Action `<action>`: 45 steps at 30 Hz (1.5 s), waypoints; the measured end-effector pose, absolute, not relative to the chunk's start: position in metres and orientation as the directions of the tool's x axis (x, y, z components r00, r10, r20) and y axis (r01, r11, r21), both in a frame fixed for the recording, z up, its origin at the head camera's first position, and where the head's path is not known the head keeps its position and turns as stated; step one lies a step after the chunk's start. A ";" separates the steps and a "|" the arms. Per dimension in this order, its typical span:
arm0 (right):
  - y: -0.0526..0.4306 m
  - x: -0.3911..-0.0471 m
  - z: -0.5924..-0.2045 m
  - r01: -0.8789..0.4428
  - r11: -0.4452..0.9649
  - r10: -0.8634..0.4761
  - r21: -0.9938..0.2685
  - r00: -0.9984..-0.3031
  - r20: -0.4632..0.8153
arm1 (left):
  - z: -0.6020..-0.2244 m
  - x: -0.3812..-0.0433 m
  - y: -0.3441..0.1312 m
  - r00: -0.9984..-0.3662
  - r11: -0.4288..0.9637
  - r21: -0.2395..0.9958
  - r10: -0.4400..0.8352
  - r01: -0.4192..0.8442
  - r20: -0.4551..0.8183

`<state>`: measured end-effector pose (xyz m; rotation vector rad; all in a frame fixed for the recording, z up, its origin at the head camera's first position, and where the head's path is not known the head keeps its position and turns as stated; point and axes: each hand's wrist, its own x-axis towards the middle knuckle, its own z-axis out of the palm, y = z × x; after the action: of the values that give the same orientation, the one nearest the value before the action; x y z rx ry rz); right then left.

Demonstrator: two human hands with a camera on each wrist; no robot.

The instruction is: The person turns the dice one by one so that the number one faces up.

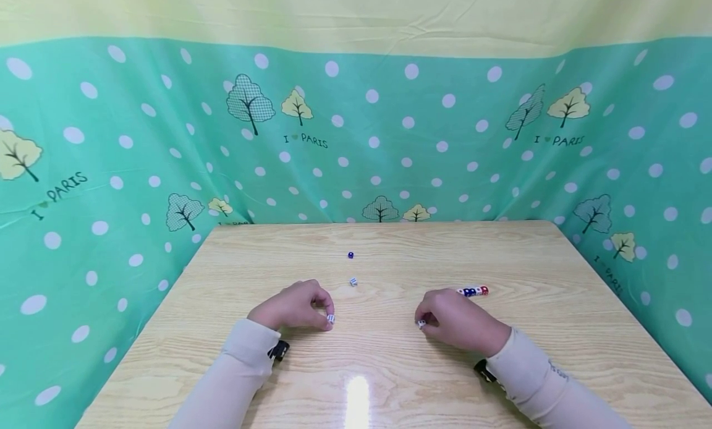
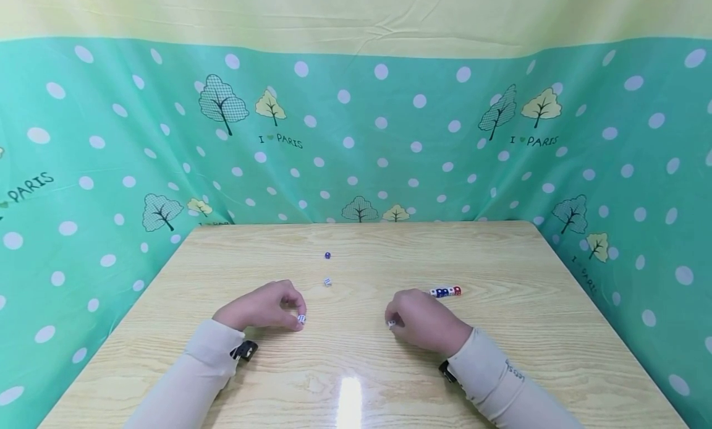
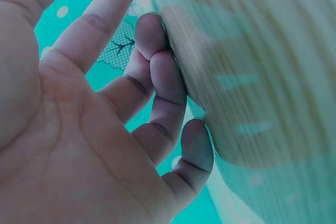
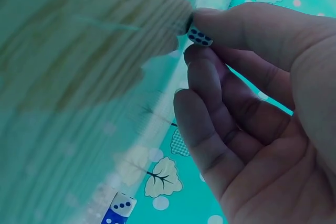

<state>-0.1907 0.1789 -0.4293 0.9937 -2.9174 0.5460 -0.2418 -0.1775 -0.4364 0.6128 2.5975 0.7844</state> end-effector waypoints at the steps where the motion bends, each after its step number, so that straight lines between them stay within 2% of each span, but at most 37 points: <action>1: 0.179 -0.191 -0.429 -0.592 0.738 -0.589 -0.323 -0.799 0.119 | -0.437 -0.242 -0.178 -0.842 0.752 0.587 0.499 0.301 -0.208; 26: 0.196 -0.200 -0.428 -0.583 0.741 -0.596 -0.333 -0.800 0.074 | -0.435 -0.241 -0.177 -0.838 0.752 0.580 0.506 0.314 -0.203; 35: 0.203 -0.203 -0.425 -0.552 0.761 -0.571 -0.340 -0.820 0.053 | -0.438 -0.243 -0.177 -0.838 0.753 0.578 0.506 0.315 -0.203; 45: 0.193 -0.199 -0.425 -0.572 0.743 -0.583 -0.349 -0.808 0.084 | -0.438 -0.244 -0.177 -0.837 0.752 0.582 0.506 0.311 -0.207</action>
<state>-0.1989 0.1930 -0.4247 0.9812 -2.9605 0.5765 -0.2437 -0.1772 -0.4381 0.6289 2.5971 0.7725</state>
